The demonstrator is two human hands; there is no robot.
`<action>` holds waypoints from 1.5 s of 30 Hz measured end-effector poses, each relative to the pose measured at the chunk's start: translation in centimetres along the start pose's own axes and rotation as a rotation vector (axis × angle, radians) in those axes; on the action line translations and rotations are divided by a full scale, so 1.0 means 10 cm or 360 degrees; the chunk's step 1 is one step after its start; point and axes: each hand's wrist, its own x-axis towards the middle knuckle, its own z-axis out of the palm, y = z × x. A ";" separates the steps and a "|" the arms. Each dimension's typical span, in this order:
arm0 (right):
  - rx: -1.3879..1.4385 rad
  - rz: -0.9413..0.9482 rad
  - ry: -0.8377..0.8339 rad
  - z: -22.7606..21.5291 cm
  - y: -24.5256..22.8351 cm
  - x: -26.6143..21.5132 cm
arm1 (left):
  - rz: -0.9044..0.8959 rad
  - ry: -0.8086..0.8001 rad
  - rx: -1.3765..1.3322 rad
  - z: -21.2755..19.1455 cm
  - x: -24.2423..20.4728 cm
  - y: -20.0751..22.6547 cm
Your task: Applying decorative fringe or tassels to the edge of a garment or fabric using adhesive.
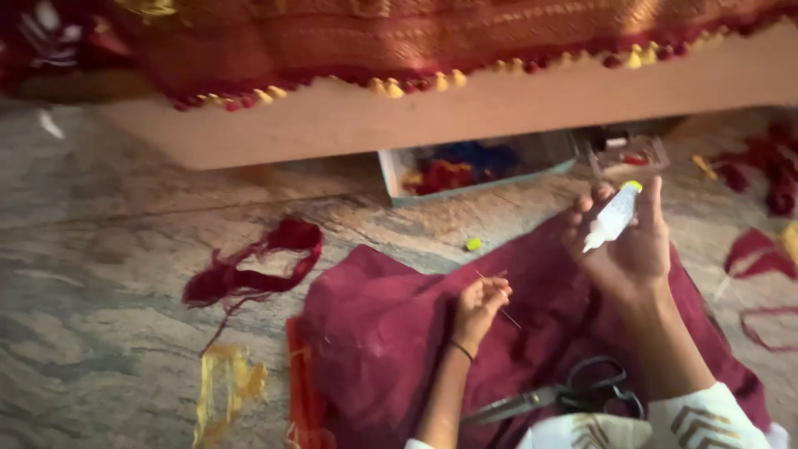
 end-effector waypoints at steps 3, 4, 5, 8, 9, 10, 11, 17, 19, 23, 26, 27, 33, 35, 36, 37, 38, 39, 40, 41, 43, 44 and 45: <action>-0.0203 0.0086 0.0093 -0.20 0.16 0.25 | 0.0042 -0.0032 -0.0132 0.04 -0.26 0.82; -0.0213 0.0102 0.0064 -0.19 0.26 0.38 | 0.0075 -0.0023 -0.0137 -0.11 -0.22 0.99; -0.0402 0.0149 0.0200 -0.19 0.35 0.51 | 0.0225 0.0010 -0.0118 -0.27 -0.18 1.15; -0.0899 0.0280 0.0417 -0.05 0.73 0.74 | 0.0484 0.0236 0.0076 -0.70 -0.23 1.93; -0.1188 0.0337 0.0486 0.02 0.88 0.82 | 0.0590 0.0409 0.0278 -0.85 -0.27 2.27; -0.1189 0.0358 0.0465 0.07 1.01 0.90 | 0.0603 0.0434 0.0279 -1.09 -0.20 2.47; -0.1284 0.0392 0.0360 0.13 1.15 0.98 | 0.0779 0.0528 0.0355 -1.32 -0.14 2.68; -0.1064 0.0512 0.0098 0.48 2.00 1.55 | 0.1123 0.0888 0.0381 -2.43 0.30 3.85; -0.0975 0.0562 0.0103 0.70 2.24 1.72 | 0.1082 0.1035 0.0432 -2.54 0.46 4.24; -0.0911 0.0556 0.0058 0.89 2.71 1.88 | 0.0854 0.0718 -0.0143 -2.81 0.79 4.66; -0.0924 0.0573 0.0004 0.95 2.91 1.97 | 0.0896 0.0500 -0.0177 -2.92 0.83 4.64; -0.0925 0.0599 -0.0007 0.97 2.98 2.01 | 0.0921 0.0409 -0.0063 -2.94 0.79 4.62; -0.0857 0.0536 -0.0056 1.21 3.12 2.19 | 0.0880 0.0424 -0.0287 -2.30 0.38 4.92; -0.0823 0.0512 -0.0089 1.32 3.13 2.22 | 0.0936 0.0422 -0.0251 -2.50 0.55 4.74; -0.0792 0.0475 -0.0122 1.38 3.12 2.25 | 0.0993 0.0408 -0.0213 -2.59 0.64 4.67; -0.0794 0.0481 -0.0129 1.41 3.12 2.26 | 0.1000 0.0413 -0.0215 -2.52 0.56 4.71; -0.0800 0.0458 -0.0090 1.43 3.11 2.26 | 0.1044 0.0435 -0.0184 -2.44 0.50 4.75; -0.0806 0.0434 -0.0051 1.45 3.10 2.27 | 0.1087 0.0458 -0.0152 -2.36 0.43 4.79; -0.0807 0.0437 -0.0054 1.46 3.10 2.29 | 0.1090 0.0460 -0.0153 -2.33 0.39 4.81; -0.0837 0.0399 -0.0056 1.46 3.10 2.31 | 0.1109 0.0525 -0.0071 -2.30 0.34 4.84; -0.0869 0.0372 -0.0041 1.47 3.11 2.29 | 0.1108 0.0599 0.0005 -2.26 0.26 4.85; -0.0919 0.0307 -0.0079 1.49 3.12 2.27 | 0.1182 0.0516 0.0007 -2.25 0.23 4.85; -0.0969 0.0243 -0.0118 1.50 3.13 2.25 | 0.1255 0.0432 0.0008 -2.24 0.20 4.85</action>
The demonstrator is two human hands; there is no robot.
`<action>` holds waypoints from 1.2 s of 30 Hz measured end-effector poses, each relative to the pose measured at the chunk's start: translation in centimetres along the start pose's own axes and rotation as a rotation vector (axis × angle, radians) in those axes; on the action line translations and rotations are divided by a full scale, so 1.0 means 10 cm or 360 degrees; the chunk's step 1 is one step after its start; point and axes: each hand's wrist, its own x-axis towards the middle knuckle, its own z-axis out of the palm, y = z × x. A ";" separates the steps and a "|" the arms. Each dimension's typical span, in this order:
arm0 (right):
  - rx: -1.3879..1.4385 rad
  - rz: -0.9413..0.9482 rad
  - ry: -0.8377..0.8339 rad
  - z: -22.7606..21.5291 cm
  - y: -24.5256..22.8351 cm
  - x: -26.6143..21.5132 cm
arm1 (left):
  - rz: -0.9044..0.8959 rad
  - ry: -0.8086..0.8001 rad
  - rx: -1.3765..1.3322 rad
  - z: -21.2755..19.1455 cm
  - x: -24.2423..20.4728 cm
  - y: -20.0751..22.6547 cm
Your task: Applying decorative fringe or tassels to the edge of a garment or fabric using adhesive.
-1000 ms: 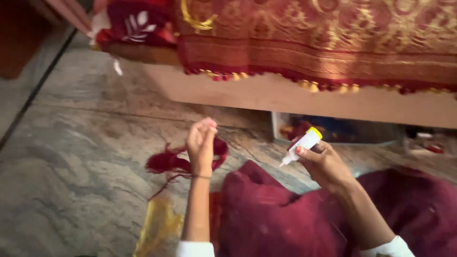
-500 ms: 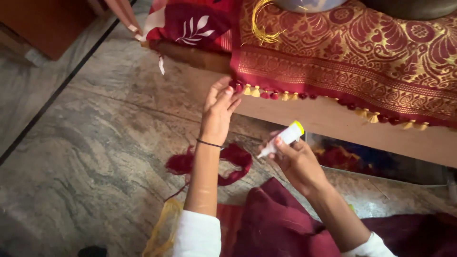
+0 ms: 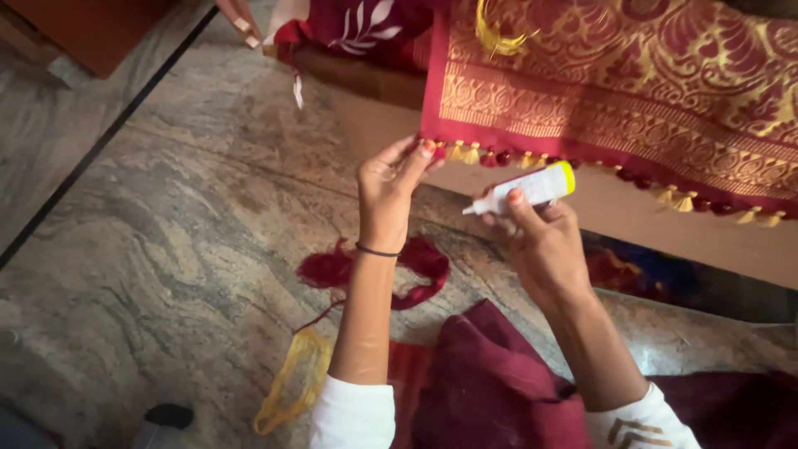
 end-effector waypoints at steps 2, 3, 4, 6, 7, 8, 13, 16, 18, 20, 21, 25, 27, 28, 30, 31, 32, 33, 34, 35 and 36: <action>-0.0146 -0.0133 -0.0011 0.15 -0.07 0.00 | 0.0022 -0.0021 0.0015 0.02 -0.05 0.05; -0.0293 -0.0277 -0.0026 0.23 -0.13 0.01 | 0.0052 -0.0049 0.0026 0.04 -0.05 0.10; -0.0287 -0.0278 -0.0032 0.33 -0.18 0.03 | 0.0058 -0.0049 0.0034 0.04 -0.07 0.11; -0.0535 -0.0597 -0.0088 0.53 -0.31 0.08 | 0.0191 -0.0095 0.0259 0.06 -0.10 0.14; -0.0536 -0.0602 -0.0095 0.58 -0.33 0.14 | 0.0200 -0.0095 0.0259 0.07 -0.10 0.14; -0.0558 -0.0693 -0.0112 0.63 -0.35 0.20 | 0.0174 -0.0063 0.0166 0.08 -0.10 0.12; -0.0532 -0.0799 -0.0127 0.82 -0.36 0.42 | 0.0150 -0.0021 0.0011 0.13 -0.12 0.15; -0.0467 -0.0750 -0.0156 0.81 -0.30 0.42 | 0.0186 0.0035 0.0220 0.16 -0.20 0.11; -0.0432 -0.0763 -0.0194 0.85 -0.30 0.46 | 0.0139 0.0052 -0.0027 0.18 -0.14 0.08; -0.0412 -0.0766 -0.0180 0.83 -0.27 0.47 | 0.0122 0.0064 -0.0028 0.19 -0.14 0.07; -0.0396 -0.0759 -0.0168 0.82 -0.25 0.47 | 0.0101 0.0087 -0.0030 0.19 -0.14 0.07; -0.0394 -0.0757 -0.0174 0.80 -0.24 0.47 | 0.0146 0.0072 0.0034 0.22 -0.17 0.13; -0.0396 -0.0763 -0.0178 0.81 -0.24 0.45 | 0.0195 0.0065 0.0085 0.19 -0.16 0.08; -0.0394 -0.0763 -0.0183 0.83 -0.24 0.45 | 0.0199 0.0068 0.0087 0.19 -0.15 0.09; -0.0394 -0.0753 -0.0178 0.84 -0.26 0.45 | 0.0177 0.0069 0.0064 0.20 -0.15 0.10; -0.0394 -0.0751 -0.0180 0.85 -0.26 0.45 | 0.0177 0.0071 0.0065 0.20 -0.16 0.11; -0.0391 -0.0751 -0.0178 0.85 -0.26 0.45 | 0.0199 0.0068 0.0097 0.20 -0.16 0.12; -0.0388 -0.0748 -0.0173 0.85 -0.25 0.44 | 0.0218 0.0066 0.0129 0.20 -0.18 0.12; -0.0389 -0.0743 -0.0173 0.84 -0.25 0.45 | 0.0216 0.0070 0.0129 0.21 -0.17 0.11; -0.0397 -0.0754 -0.0162 0.83 -0.23 0.45 | 0.0217 0.0096 0.0190 0.20 -0.17 0.10; -0.0405 -0.0765 -0.0150 0.82 -0.22 0.45 | 0.0219 0.0122 0.0251 0.20 -0.17 0.10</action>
